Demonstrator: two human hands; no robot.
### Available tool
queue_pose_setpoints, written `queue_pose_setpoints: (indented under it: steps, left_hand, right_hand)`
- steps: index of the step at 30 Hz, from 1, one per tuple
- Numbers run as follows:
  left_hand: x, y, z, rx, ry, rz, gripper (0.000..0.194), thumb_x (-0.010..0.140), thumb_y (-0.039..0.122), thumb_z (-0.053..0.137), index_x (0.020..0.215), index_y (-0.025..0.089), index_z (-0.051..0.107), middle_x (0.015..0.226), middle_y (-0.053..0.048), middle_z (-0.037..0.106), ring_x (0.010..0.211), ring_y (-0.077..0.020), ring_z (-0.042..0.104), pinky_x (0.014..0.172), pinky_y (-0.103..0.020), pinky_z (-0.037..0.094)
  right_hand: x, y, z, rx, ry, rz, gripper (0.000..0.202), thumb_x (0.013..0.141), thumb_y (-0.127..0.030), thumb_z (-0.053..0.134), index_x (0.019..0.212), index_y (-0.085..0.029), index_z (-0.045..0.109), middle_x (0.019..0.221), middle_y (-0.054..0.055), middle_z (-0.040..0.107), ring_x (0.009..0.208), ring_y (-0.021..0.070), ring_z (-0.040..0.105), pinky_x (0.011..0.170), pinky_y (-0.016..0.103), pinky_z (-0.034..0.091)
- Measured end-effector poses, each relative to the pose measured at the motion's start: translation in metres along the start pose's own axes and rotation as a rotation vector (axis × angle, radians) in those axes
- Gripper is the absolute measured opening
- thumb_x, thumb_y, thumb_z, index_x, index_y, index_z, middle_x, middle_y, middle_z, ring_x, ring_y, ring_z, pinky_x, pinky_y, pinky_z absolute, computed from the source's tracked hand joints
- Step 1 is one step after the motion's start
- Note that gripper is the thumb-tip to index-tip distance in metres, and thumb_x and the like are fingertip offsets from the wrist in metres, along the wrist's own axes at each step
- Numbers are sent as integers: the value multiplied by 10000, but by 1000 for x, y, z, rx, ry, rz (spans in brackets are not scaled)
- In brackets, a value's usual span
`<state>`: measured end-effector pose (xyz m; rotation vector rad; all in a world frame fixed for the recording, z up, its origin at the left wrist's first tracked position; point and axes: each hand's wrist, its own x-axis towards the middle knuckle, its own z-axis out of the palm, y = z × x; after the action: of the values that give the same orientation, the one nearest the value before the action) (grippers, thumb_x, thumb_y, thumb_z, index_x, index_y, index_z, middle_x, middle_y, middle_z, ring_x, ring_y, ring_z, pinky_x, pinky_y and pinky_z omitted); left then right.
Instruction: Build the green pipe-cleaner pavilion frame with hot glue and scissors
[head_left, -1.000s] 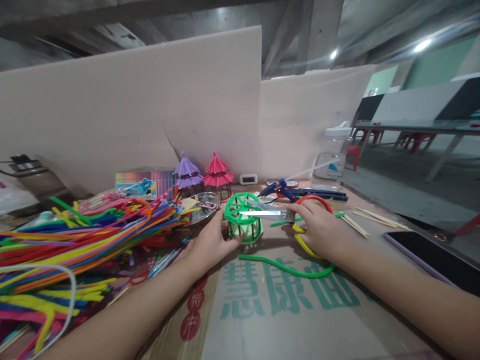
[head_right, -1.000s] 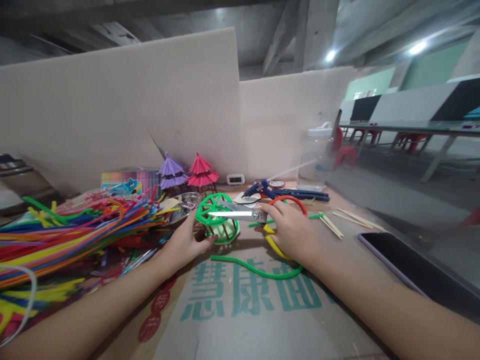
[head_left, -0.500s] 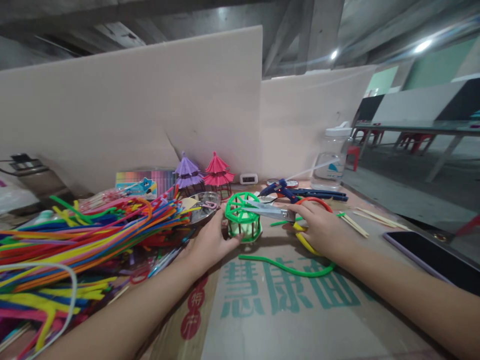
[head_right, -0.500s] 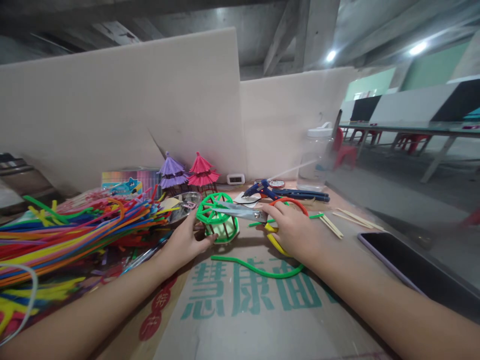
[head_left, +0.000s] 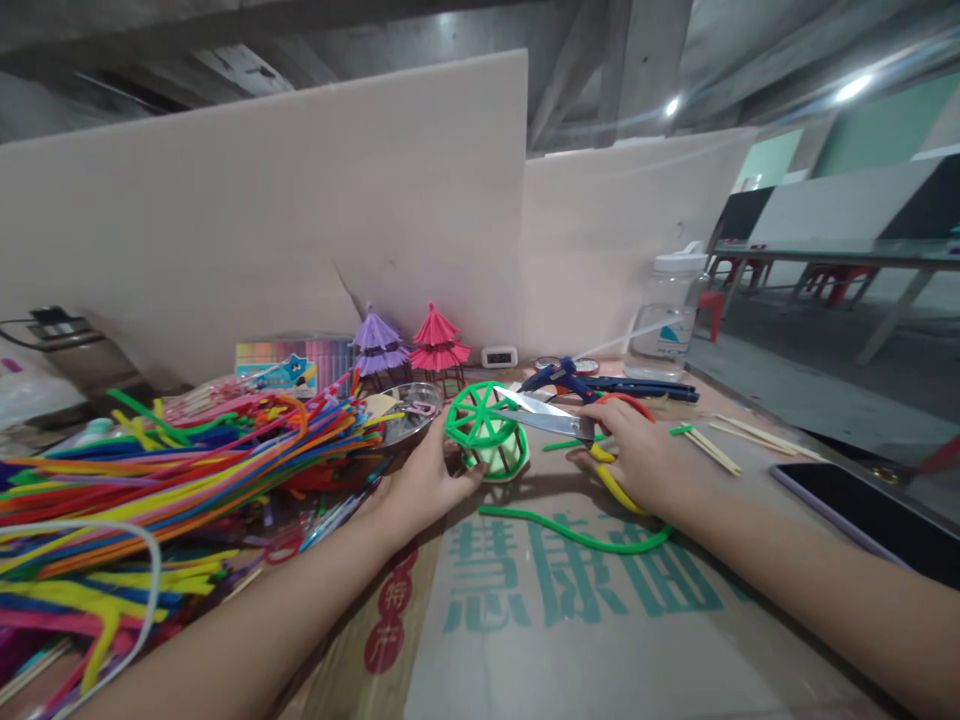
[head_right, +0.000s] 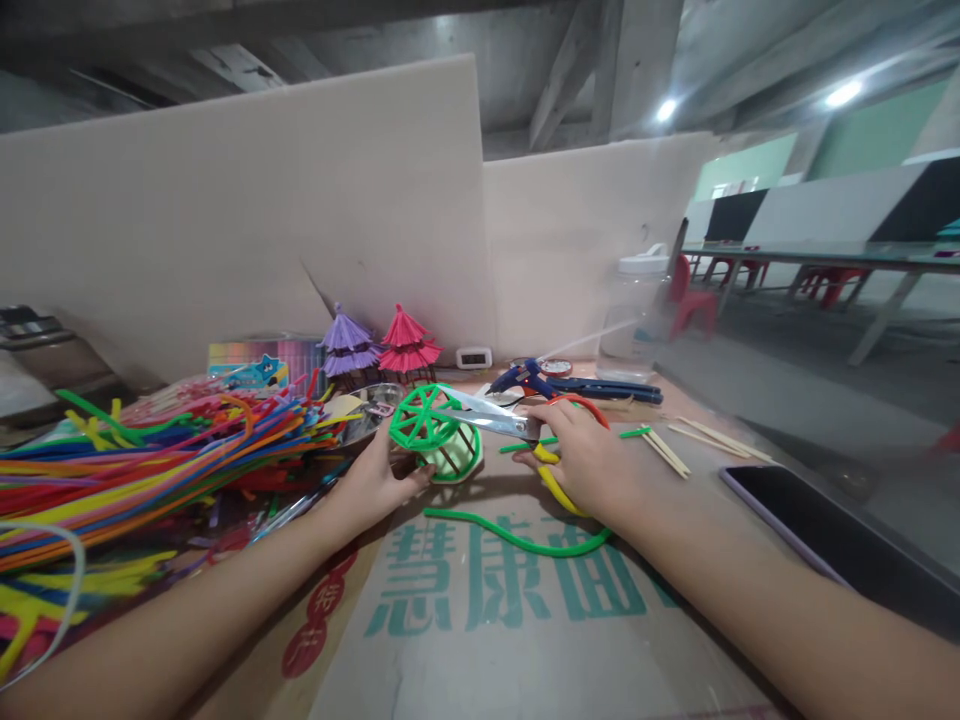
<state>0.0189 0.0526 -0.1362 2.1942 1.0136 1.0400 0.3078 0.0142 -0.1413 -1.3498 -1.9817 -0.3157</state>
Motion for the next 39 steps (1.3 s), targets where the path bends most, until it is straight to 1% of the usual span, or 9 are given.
queue_pose_setpoints:
  steps: [5,10,14,17,20,24,28,34,39]
  left_hand:
    - [0,3,1,-15,3,28,791,824,284,693,1503,212,296,1370,-130,585,1219,-264,613,1071,-426,476]
    - [-1,2,0,22,-32,24,840,820,268,690,1529,228,243,1379,-115,580,1223,-256,611,1073,-404,479]
    - [-2,3,-1,55,-34,2,842,811,284,695,1525,236,251,1328,-103,616,1161,-258,644,1009,-385,525]
    - [-2,3,-1,65,-40,-13,799,817,296,686,1505,243,283,1285,-87,641,1094,-243,675,953,-361,551]
    - [-2,1,0,74,-30,-11,739,814,298,689,1466,245,345,1278,-80,643,1075,-238,679,949,-366,549]
    - [-3,-4,1,70,-10,-21,699,790,308,714,1414,216,413,1259,-105,655,1055,-254,686,938,-382,553]
    - [-4,-6,0,80,6,-28,688,764,322,740,1382,215,458,1234,-104,675,1081,-278,681,946,-388,550]
    - [-5,-9,0,71,-38,-58,662,777,340,725,1376,233,464,1125,-84,717,1006,-271,706,873,-371,577]
    - [-5,-9,0,34,-44,-58,683,758,333,739,1377,234,470,1142,-81,718,1003,-268,709,890,-374,568]
  right_hand:
    - [-1,-1,-2,-31,-72,-35,400,907,-444,598,1261,-259,569,1072,79,659,948,263,623,769,375,500]
    - [-1,-3,-4,-35,-72,-59,402,912,-394,596,1290,-258,571,1079,88,664,942,265,618,773,382,504]
    - [-2,-3,-4,-49,-62,-67,400,907,-375,601,1290,-263,578,1067,78,672,931,258,626,765,369,505]
    - [-3,-2,-4,-65,-73,-67,394,909,-362,605,1291,-270,583,1089,69,675,950,254,633,787,363,503]
    - [-3,-1,-5,-94,-74,-68,401,904,-362,614,1294,-271,584,1099,61,676,950,248,632,771,356,502]
    - [-3,-2,-8,-133,-79,-109,384,911,-385,605,1274,-258,599,1035,55,681,924,242,628,734,345,494]
    - [-2,-2,-10,-159,-64,-153,316,916,-367,591,1195,-225,631,989,69,676,886,241,625,698,336,478]
    - [0,-5,-7,-118,-67,-123,401,926,-440,574,1224,-174,611,1015,108,646,926,266,615,799,378,489]
    - [0,-4,-4,-101,-62,-118,405,926,-446,574,1228,-177,601,1017,109,638,937,273,612,830,394,491]
